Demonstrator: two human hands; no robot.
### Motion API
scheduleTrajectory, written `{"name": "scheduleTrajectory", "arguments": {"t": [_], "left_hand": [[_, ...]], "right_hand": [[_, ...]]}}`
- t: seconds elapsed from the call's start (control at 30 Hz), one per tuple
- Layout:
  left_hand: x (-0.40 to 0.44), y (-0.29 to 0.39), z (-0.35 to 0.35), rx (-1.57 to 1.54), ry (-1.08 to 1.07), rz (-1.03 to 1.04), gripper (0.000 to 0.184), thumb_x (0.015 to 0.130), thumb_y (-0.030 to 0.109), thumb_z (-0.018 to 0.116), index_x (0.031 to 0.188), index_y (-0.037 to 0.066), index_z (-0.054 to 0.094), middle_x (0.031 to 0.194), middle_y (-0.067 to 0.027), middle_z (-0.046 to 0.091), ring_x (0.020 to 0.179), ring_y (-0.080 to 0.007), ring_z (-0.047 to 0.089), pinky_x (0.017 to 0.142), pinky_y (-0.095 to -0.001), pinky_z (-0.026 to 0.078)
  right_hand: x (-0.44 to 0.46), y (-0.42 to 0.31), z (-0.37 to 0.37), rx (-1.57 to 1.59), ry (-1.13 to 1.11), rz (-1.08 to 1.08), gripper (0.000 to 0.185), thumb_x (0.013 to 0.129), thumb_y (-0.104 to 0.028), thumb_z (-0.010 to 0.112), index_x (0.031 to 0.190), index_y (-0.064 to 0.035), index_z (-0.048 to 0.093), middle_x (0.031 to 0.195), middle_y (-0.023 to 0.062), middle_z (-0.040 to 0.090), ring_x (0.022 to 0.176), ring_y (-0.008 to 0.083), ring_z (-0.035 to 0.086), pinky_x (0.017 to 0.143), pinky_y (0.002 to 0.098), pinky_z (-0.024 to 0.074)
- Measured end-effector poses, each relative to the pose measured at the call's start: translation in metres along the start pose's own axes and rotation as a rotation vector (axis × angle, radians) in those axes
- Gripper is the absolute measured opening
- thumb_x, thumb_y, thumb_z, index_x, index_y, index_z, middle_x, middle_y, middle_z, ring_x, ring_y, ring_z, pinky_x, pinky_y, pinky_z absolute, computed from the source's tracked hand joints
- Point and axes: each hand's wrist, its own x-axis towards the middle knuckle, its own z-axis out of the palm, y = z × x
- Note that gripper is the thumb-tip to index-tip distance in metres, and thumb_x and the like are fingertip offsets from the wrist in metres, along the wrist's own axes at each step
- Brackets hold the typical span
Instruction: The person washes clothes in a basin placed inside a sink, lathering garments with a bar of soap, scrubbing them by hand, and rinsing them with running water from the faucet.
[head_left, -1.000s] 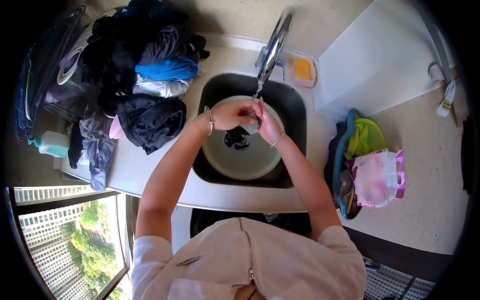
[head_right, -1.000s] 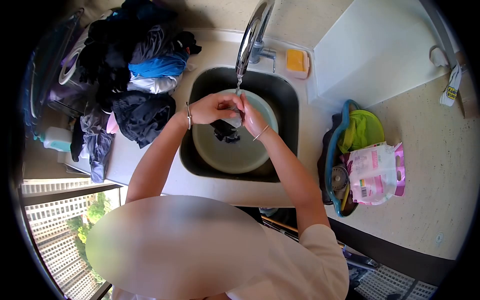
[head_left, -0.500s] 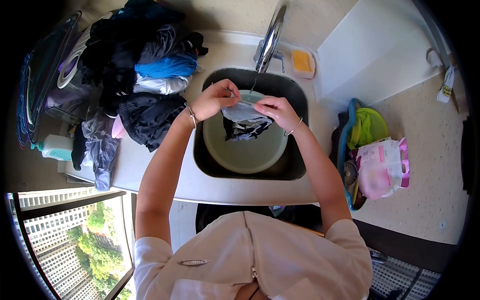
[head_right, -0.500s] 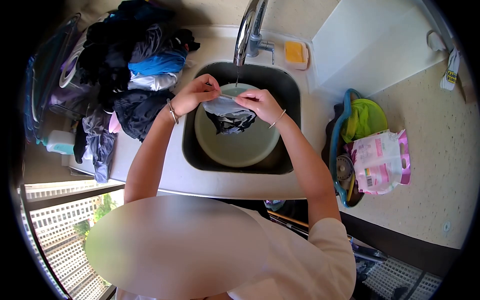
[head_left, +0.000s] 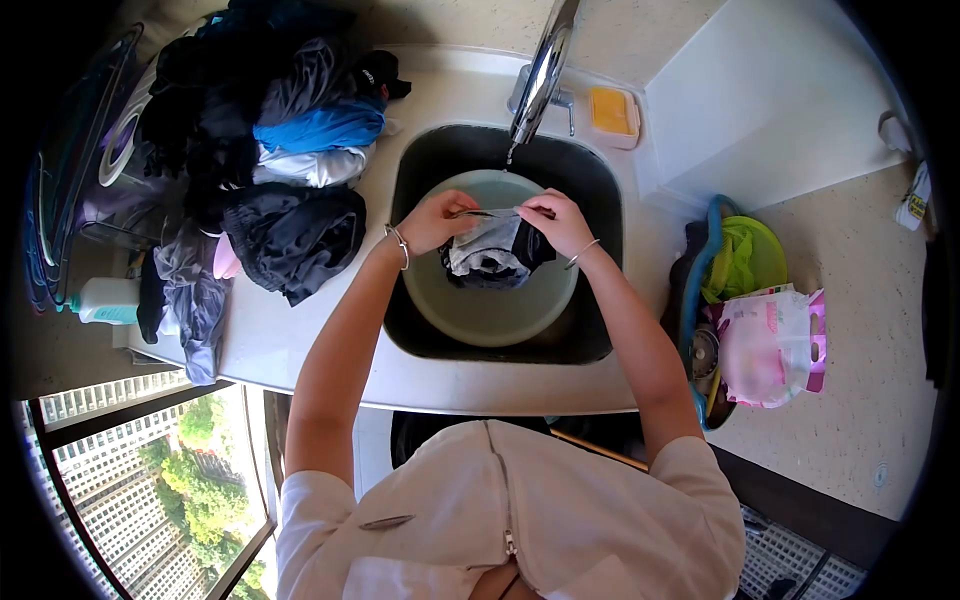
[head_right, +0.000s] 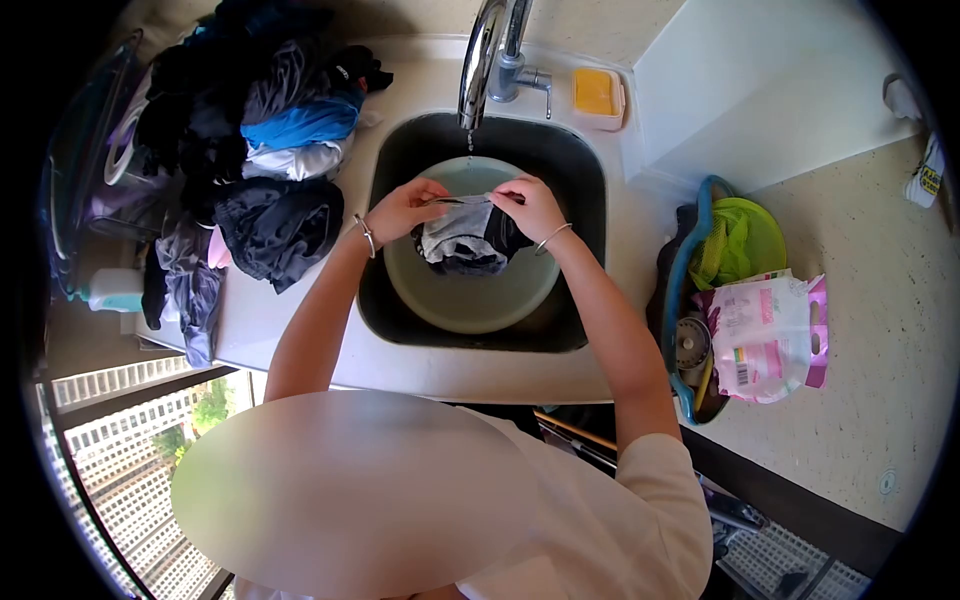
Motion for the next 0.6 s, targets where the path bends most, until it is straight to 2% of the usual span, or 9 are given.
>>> {"name": "scheduleTrajectory", "arguments": {"t": [0.03, 0.1, 0.17, 0.2, 0.3, 0.4, 0.5, 0.57, 0.6], "left_hand": [[0.009, -0.039, 0.004, 0.030, 0.072, -0.007, 0.029, 0.080, 0.012, 0.064, 0.106, 0.004, 0.053, 0.092, -0.0035, 0.059, 0.084, -0.0097, 0.054, 0.075, -0.0239, 0.044], [0.024, -0.112, 0.010, 0.402, 0.228, -0.202, 0.029, 0.080, 0.017, 0.062, 0.103, 0.001, 0.055, 0.099, -0.0111, 0.061, 0.095, -0.0215, 0.057, 0.083, -0.0300, 0.044], [0.016, -0.131, 0.027, 0.425, 0.249, -0.412, 0.028, 0.082, 0.017, 0.056, 0.106, 0.002, 0.056, 0.107, -0.0158, 0.059, 0.099, -0.0275, 0.056, 0.085, -0.0348, 0.044], [0.012, -0.132, 0.036, 0.407, 0.261, -0.467, 0.029, 0.084, 0.019, 0.054, 0.107, 0.002, 0.056, 0.109, -0.0167, 0.058, 0.100, -0.0285, 0.056, 0.085, -0.0362, 0.044], [0.031, -0.178, 0.064, 0.438, 0.474, -0.590, 0.034, 0.086, 0.024, 0.046, 0.110, 0.002, 0.056, 0.114, -0.0189, 0.056, 0.104, -0.0310, 0.054, 0.088, -0.0383, 0.043], [0.066, -0.306, 0.050, 0.620, 0.083, -0.507, 0.040, 0.086, 0.030, 0.041, 0.113, 0.004, 0.055, 0.116, -0.0175, 0.055, 0.107, -0.0316, 0.052, 0.093, -0.0396, 0.039], [0.022, -0.154, 0.073, -0.826, 0.385, -0.846, 0.040, 0.087, 0.032, 0.041, 0.115, 0.008, 0.055, 0.115, -0.0159, 0.056, 0.105, -0.0318, 0.053, 0.095, -0.0405, 0.037], [0.012, -0.125, 0.074, -1.060, 0.245, -0.798, 0.042, 0.088, 0.036, 0.040, 0.116, 0.008, 0.054, 0.115, -0.0149, 0.056, 0.106, -0.0305, 0.052, 0.095, -0.0400, 0.036], [0.009, -0.121, 0.078, -1.294, 0.102, -0.751, 0.045, 0.088, 0.040, 0.039, 0.117, 0.009, 0.053, 0.115, -0.0139, 0.056, 0.106, -0.0292, 0.051, 0.095, -0.0396, 0.036]], "right_hand": [[0.000, 0.019, 0.014, -0.358, 0.095, -0.113, 0.020, 0.077, -0.025, 0.067, 0.086, -0.0073, 0.067, 0.092, 0.0059, 0.059, 0.092, 0.0224, 0.052, 0.078, 0.0340, 0.0439], [-0.012, 0.059, 0.052, -0.629, -0.039, 0.243, 0.039, 0.080, -0.039, 0.060, 0.110, -0.0151, 0.059, 0.115, 0.0115, 0.048, 0.108, 0.0328, 0.043, 0.089, 0.0426, 0.0401], [-0.025, 0.050, 0.085, -0.581, -0.155, 0.607, 0.050, 0.086, -0.039, 0.051, 0.129, -0.0164, 0.040, 0.129, 0.0201, 0.033, 0.114, 0.0415, 0.038, 0.093, 0.0492, 0.0370], [-0.032, 0.055, 0.102, -0.467, -0.124, 0.621, 0.047, 0.087, -0.037, 0.050, 0.128, -0.0154, 0.041, 0.129, 0.0222, 0.033, 0.113, 0.0446, 0.037, 0.091, 0.0504, 0.0376], [-0.056, 0.057, 0.120, -0.432, -0.256, 0.137, 0.036, 0.084, -0.021, 0.049, 0.117, -0.0064, 0.050, 0.113, 0.0273, 0.045, 0.104, 0.0426, 0.047, 0.086, 0.0430, 0.0418], [-0.056, 0.064, 0.114, -0.503, -0.239, 0.190, 0.032, 0.082, -0.016, 0.048, 0.111, -0.0034, 0.052, 0.106, 0.0274, 0.051, 0.096, 0.0403, 0.053, 0.078, 0.0427, 0.0447], [-0.038, 0.082, 0.135, -0.430, -0.029, 0.411, 0.025, 0.083, -0.022, 0.050, 0.096, -0.0025, 0.058, 0.088, 0.0261, 0.056, 0.084, 0.0408, 0.056, 0.073, 0.0445, 0.0454], [-0.033, 0.058, 0.153, -0.189, 0.214, 0.448, 0.026, 0.084, -0.026, 0.051, 0.086, -0.0019, 0.062, 0.076, 0.0253, 0.060, 0.076, 0.0411, 0.058, 0.069, 0.0456, 0.0458], [-0.035, 0.027, 0.147, -0.135, 0.124, 0.399, 0.030, 0.084, -0.029, 0.052, 0.077, -0.0014, 0.062, 0.072, 0.0239, 0.059, 0.072, 0.0407, 0.058, 0.068, 0.0461, 0.0456]]}}
